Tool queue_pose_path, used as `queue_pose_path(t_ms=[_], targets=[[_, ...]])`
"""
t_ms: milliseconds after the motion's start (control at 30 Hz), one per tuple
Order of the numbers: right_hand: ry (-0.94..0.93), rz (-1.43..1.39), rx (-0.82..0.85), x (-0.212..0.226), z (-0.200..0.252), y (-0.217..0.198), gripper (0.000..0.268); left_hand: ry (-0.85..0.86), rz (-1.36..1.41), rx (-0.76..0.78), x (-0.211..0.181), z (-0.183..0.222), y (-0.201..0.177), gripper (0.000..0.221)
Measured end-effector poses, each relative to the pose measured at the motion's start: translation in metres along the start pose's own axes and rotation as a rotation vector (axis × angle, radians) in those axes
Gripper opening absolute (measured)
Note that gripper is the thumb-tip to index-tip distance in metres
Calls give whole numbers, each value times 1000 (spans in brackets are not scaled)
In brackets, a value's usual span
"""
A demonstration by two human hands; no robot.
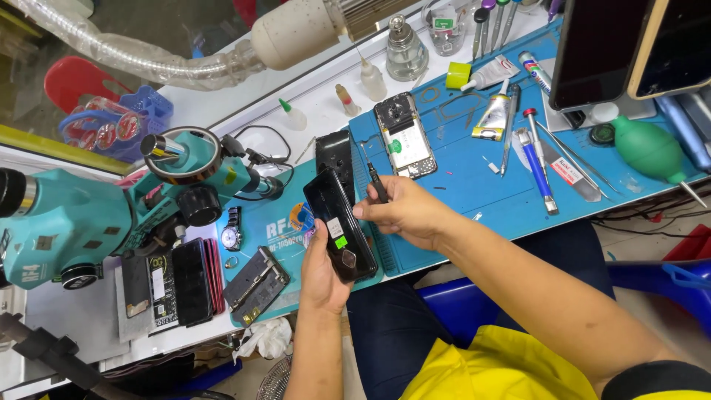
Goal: Disassembling and testing the internal components of a mobile phone using precision tools at a repair station.
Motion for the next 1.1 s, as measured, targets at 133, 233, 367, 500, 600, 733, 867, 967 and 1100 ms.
queue_pose_path(t_ms=[133, 233, 367, 500, 600, 733, 867, 967, 1100], targets=[[-19, -50, -8, 0, 0, -2, 37, -4, 1, 6, -1, 5, 10, 40], [-9, -74, -6, -2, -1, -4, 42, -23, 29, 14, 2, 6, 11, 43], [-28, -18, -15, -5, -4, -7, 44, -67, 78, -15, 4, 8, 11, 45], [-107, 311, -56, 10, 1, -11, 36, -82, 85, -22, 2, 8, 11, 45], [-120, 850, -100, 40, 7, -25, 37, -74, 96, -44, 0, 4, -5, 43], [-561, 1239, -80, 81, 38, -10, 19, -62, 109, -50, -7, 9, -1, 43], [-990, 1712, -175, 99, 69, 12, 9, -69, 114, -43, -7, 9, 3, 43], [-1147, 1814, -161, 97, 76, 19, 13, -85, 110, -33, -5, 9, 8, 44], [-1231, 1904, -150, 90, 74, 23, 27, -97, 124, -3, -4, 10, 13, 43]])
Point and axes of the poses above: each hand's wrist, its own z-axis away from the middle knuckle, its own y-axis out of the palm, x = y × z, the point moved 7 cm from there along -z, towards the middle knuckle, and after that the axes turned 5 degrees about z, right-handed, at the moved point
